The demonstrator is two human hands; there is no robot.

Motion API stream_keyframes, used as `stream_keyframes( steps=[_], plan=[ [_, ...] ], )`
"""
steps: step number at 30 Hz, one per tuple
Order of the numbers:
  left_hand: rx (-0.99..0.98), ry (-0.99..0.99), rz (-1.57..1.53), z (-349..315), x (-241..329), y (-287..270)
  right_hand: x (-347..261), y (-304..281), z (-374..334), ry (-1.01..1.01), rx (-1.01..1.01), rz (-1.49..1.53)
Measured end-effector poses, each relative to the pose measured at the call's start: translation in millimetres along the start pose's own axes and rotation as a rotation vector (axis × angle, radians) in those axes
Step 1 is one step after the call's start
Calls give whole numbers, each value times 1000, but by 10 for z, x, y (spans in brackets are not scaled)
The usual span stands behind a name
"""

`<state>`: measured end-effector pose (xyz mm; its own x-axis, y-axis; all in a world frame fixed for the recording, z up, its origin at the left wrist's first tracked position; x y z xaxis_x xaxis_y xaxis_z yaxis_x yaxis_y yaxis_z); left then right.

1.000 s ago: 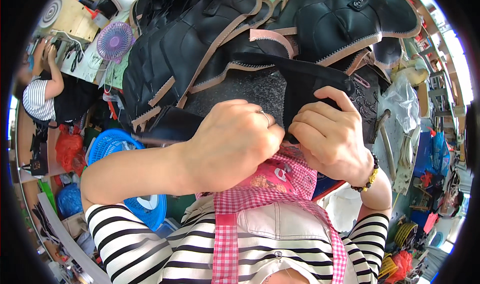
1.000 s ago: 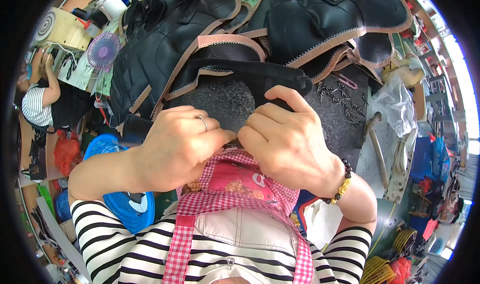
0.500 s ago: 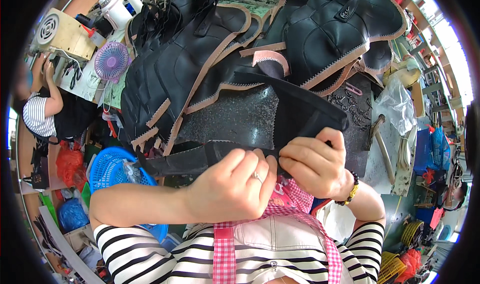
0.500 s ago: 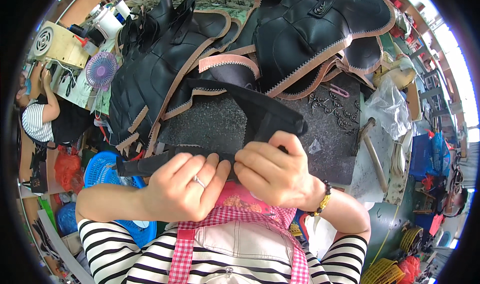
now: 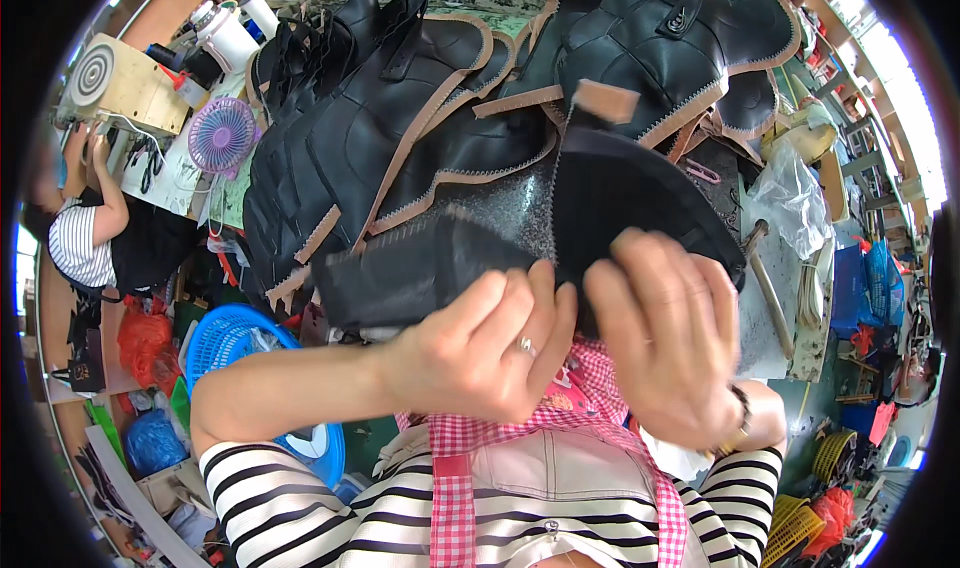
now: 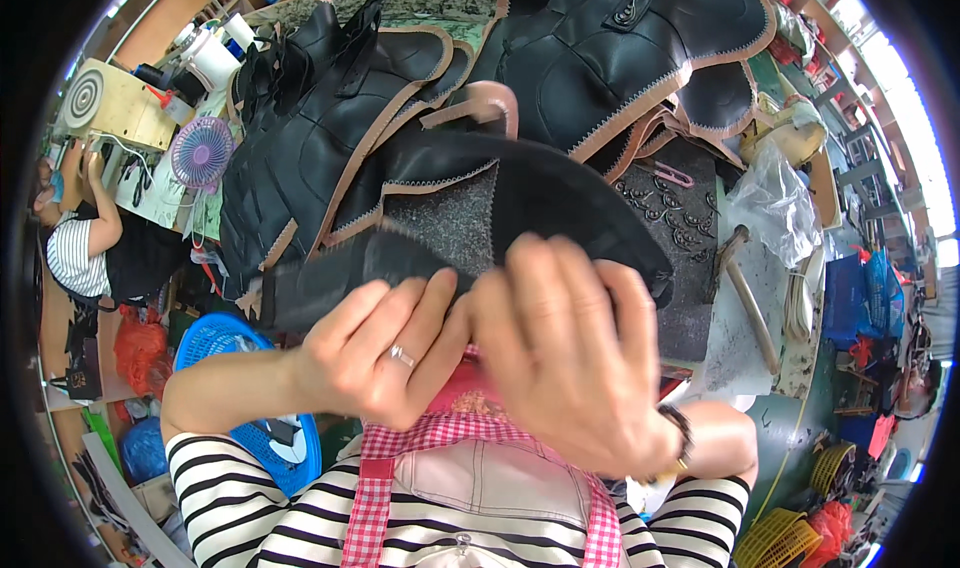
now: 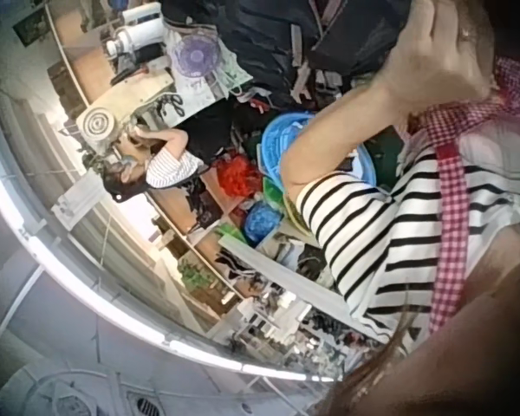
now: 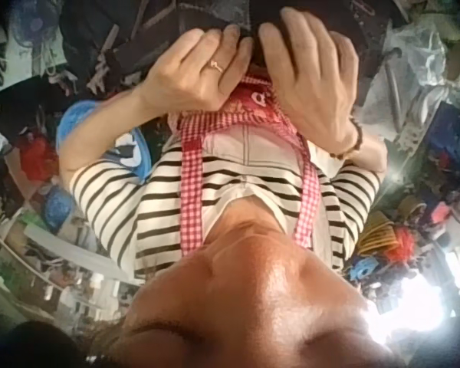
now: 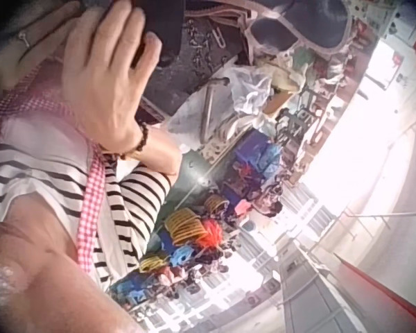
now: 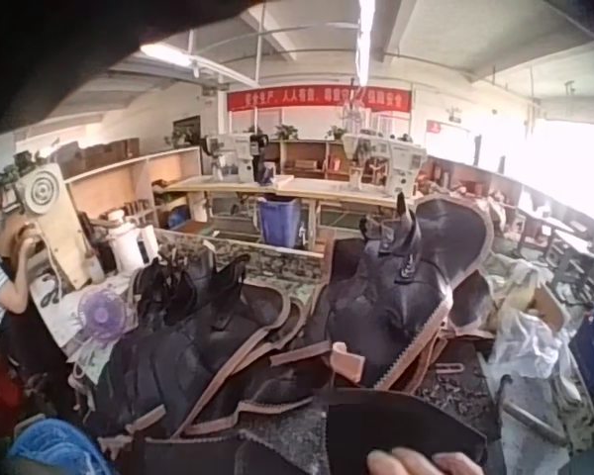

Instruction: The person attaches metal rivets to the corners of black leather bag components. They position the rivet, place the bag on a workbench, and use a hammer to secure the fastener. This process is repeated for multiple bag pieces.

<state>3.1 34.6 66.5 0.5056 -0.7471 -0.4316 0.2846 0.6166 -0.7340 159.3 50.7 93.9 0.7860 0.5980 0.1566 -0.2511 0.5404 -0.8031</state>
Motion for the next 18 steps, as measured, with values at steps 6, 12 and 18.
stream_keyframes(
  steps=[6, 12, 18],
  plan=[
    [-63, 49, -60, -538, 380, 795, 333, 233, -57, 229, -906, 560],
    [-36, -106, -241, -807, 608, 1031, 200, 1252, -417, 500, -961, 934],
    [71, -237, -466, -1024, 638, 1116, 206, 1572, -463, 777, -1164, 1026]
  ],
)
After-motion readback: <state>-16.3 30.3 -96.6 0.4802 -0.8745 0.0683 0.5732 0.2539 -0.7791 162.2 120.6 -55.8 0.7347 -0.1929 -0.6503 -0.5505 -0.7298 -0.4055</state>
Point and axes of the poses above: each hand's wrist, its own z-axis towards the middle knuckle, its own y-axis out of the palm, x = y × z, the point moved 3 cm from there along z, towards the middle knuckle, and after that the axes turned 8 degrees about y, right-handed, at the moved point
